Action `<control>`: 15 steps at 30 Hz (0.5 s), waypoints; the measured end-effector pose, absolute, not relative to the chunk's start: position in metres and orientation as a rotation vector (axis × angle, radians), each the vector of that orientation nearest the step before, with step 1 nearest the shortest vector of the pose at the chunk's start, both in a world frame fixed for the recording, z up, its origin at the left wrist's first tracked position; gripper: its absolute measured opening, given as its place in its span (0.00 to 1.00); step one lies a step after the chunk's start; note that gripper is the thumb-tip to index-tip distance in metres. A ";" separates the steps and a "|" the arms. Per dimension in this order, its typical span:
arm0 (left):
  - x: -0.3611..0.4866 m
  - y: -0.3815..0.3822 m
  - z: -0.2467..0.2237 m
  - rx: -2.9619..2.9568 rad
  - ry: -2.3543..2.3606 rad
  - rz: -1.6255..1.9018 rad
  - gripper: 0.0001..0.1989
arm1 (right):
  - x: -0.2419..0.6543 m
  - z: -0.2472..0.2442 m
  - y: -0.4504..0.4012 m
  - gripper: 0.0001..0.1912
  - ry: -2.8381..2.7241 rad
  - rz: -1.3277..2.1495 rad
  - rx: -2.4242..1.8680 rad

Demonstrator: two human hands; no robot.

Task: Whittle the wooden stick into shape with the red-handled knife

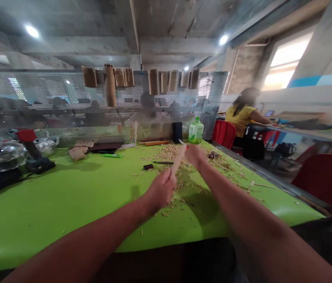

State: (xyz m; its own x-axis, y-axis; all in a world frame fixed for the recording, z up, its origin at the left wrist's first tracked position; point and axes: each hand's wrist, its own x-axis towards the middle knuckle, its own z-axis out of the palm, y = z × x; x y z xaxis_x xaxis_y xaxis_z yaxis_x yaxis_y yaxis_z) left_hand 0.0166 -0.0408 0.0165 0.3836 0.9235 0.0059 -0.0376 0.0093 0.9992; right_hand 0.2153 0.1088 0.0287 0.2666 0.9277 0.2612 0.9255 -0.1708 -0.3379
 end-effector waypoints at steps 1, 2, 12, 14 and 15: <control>0.017 -0.042 0.017 1.357 0.854 0.914 0.12 | 0.225 0.030 0.111 0.19 -1.594 0.054 -2.162; 0.016 -0.041 0.017 1.355 0.829 0.918 0.13 | 0.233 0.030 0.112 0.19 -1.537 0.053 -2.183; 0.008 0.003 0.005 1.300 0.996 1.239 0.05 | 0.150 0.017 0.069 0.16 -2.124 -0.150 -1.735; 0.008 0.004 0.004 1.317 1.011 1.253 0.04 | 0.142 0.016 0.062 0.16 -2.169 -0.176 -1.728; 0.008 0.004 0.004 1.331 1.023 1.258 0.04 | 0.141 0.016 0.061 0.16 -2.178 -0.195 -1.731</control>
State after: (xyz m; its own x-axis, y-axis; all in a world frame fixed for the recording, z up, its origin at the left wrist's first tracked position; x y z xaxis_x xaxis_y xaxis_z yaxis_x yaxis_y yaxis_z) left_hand 0.0084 0.0041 0.0037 0.1019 0.9834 0.1500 -0.0534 -0.1452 0.9880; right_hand 0.1411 0.0607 0.0164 -0.1915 0.9153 0.3543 0.9637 0.2437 -0.1088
